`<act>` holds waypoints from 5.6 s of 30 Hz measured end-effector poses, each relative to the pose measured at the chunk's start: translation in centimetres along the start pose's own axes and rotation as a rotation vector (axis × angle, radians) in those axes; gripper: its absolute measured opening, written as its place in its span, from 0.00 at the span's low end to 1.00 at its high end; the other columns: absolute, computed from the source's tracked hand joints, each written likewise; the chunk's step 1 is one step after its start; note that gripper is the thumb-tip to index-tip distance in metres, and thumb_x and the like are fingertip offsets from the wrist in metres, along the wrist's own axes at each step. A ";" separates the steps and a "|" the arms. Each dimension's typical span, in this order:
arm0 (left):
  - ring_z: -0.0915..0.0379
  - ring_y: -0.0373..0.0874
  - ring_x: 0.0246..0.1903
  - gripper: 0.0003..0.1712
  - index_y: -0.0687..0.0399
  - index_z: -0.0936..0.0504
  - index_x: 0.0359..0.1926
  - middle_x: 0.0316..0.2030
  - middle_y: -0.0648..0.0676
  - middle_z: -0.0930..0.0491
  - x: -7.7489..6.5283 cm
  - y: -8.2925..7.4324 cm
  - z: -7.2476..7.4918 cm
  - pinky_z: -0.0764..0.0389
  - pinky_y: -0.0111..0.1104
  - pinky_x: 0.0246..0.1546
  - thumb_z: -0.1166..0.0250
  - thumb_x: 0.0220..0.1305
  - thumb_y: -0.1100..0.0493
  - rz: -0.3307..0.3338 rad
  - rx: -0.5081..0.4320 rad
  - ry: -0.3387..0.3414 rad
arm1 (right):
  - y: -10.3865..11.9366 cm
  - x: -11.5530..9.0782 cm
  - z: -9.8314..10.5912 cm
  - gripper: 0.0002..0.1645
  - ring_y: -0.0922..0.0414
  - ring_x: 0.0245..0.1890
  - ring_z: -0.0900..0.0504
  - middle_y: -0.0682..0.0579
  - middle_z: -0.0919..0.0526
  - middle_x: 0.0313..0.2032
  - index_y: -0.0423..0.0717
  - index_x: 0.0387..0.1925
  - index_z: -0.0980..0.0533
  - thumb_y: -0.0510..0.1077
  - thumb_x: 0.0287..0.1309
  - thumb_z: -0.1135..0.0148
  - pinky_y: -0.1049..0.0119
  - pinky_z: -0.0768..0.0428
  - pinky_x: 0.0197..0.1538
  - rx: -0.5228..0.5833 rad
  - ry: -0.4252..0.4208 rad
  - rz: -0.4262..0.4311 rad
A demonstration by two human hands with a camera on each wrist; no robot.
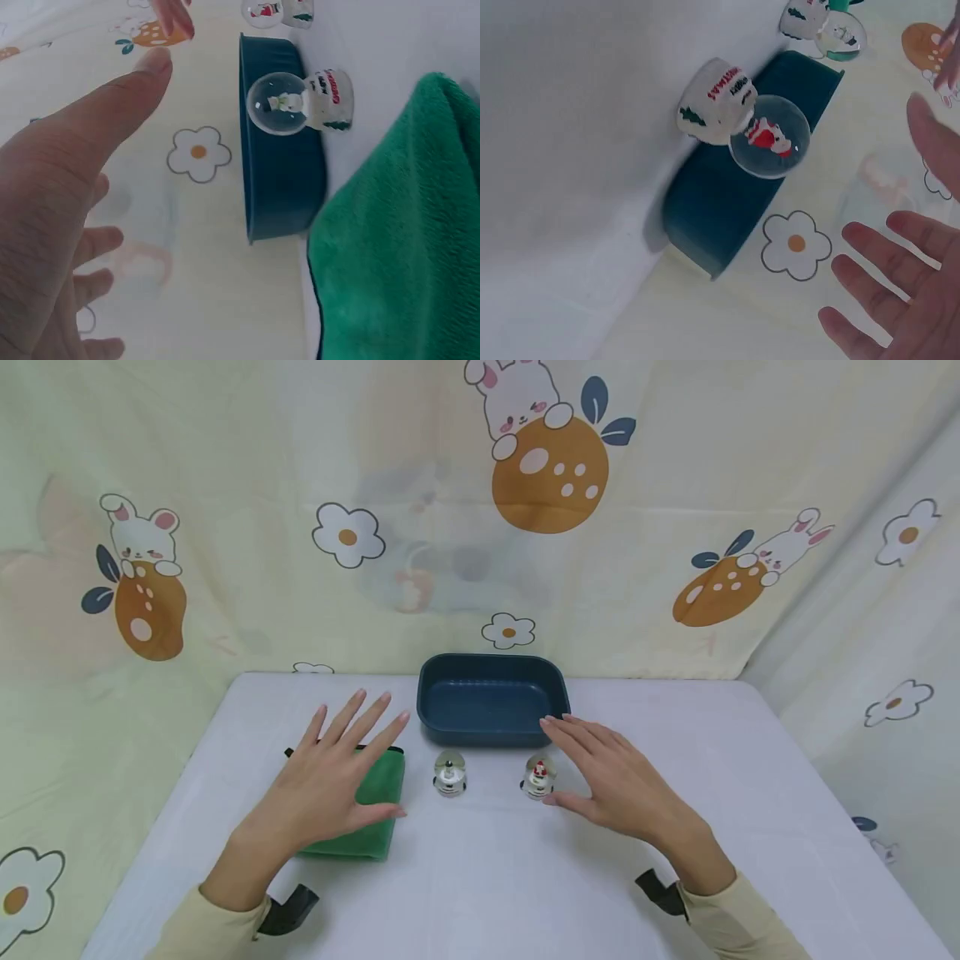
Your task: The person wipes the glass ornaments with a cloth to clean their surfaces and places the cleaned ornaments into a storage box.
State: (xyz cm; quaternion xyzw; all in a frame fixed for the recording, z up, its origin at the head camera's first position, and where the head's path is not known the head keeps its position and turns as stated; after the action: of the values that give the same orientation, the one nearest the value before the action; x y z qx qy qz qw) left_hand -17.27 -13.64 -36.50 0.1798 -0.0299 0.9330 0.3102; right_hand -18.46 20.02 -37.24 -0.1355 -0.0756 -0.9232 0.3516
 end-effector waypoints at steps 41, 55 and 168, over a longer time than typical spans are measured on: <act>0.34 0.59 0.57 0.36 0.41 0.19 0.62 0.57 0.52 0.30 -2.8 4.2 -8.8 0.27 0.60 0.49 0.22 0.52 0.38 0.164 -0.302 0.327 | -4.0 -0.4 -6.9 0.36 0.43 0.53 0.17 0.41 0.19 0.56 0.35 0.62 0.26 0.36 0.51 0.22 0.48 0.15 0.55 0.663 0.131 -0.379; 0.28 0.48 0.49 0.22 0.44 0.14 0.54 0.48 0.47 0.25 -3.3 3.4 -8.5 0.22 0.49 0.42 0.24 0.59 0.49 0.098 -0.281 0.253 | -4.0 0.6 -7.6 0.31 0.49 0.50 0.17 0.48 0.15 0.49 0.39 0.58 0.22 0.34 0.51 0.23 0.54 0.14 0.53 0.711 0.192 -0.402; 0.24 0.41 0.43 0.23 0.61 0.16 0.52 0.45 0.55 0.20 5.1 0.2 3.9 0.18 0.24 0.42 0.28 0.54 0.78 -0.084 -0.876 -0.472 | 3.1 8.0 4.3 0.29 0.58 0.51 0.20 0.57 0.17 0.53 0.50 0.59 0.22 0.39 0.54 0.24 0.59 0.12 0.43 0.814 -0.223 0.004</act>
State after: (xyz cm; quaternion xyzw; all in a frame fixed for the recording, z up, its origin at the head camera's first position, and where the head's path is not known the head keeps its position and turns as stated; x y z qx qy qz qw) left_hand -19.95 -11.55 -31.03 0.2400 -0.4810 0.7535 0.3785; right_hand -21.27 13.66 -30.57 -0.0847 -0.4712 -0.7970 0.3682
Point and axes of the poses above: each hand's wrist, its own x-axis towards the middle knuckle, its own z-axis out of the back of the hand, y = z × x, the point moved 5 cm from there along x, towards the middle knuckle
